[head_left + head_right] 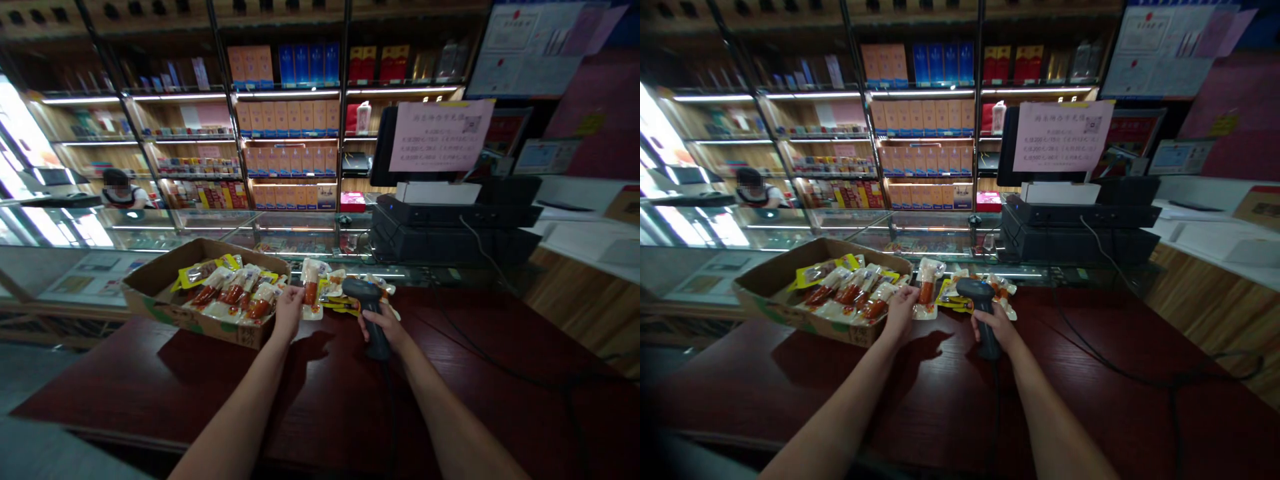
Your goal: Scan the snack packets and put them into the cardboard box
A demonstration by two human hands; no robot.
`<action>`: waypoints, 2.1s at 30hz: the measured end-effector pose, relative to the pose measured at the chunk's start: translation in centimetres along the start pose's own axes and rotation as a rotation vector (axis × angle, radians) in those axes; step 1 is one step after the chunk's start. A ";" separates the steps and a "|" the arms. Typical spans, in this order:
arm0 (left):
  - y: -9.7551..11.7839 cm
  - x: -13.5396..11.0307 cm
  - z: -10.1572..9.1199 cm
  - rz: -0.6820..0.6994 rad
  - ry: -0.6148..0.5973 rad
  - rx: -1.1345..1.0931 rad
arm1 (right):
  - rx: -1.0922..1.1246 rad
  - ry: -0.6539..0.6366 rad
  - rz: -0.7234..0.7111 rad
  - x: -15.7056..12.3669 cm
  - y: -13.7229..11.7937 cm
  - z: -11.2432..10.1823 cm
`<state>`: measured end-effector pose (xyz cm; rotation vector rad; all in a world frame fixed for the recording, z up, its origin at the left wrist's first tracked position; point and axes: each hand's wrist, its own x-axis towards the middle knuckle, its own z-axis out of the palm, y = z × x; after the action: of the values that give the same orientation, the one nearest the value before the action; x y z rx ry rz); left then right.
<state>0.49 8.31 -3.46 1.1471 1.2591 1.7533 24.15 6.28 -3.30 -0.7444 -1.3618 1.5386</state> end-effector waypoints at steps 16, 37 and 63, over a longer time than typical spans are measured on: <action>-2.6 -1.1 -0.3 0.061 -0.060 0.219 | -0.073 0.037 0.034 -0.2 -0.8 1.1; -1.6 0.2 6.6 -0.019 -0.173 0.220 | 0.190 0.556 -0.132 -0.8 -3.2 -7.2; 2.0 0.7 13.7 0.182 -0.268 1.004 | 0.206 0.491 -0.103 -0.1 -2.9 -5.7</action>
<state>12.86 13.12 0.52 2.0039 1.9641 0.9644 29.96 8.45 -1.67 -0.8387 -0.8513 1.2814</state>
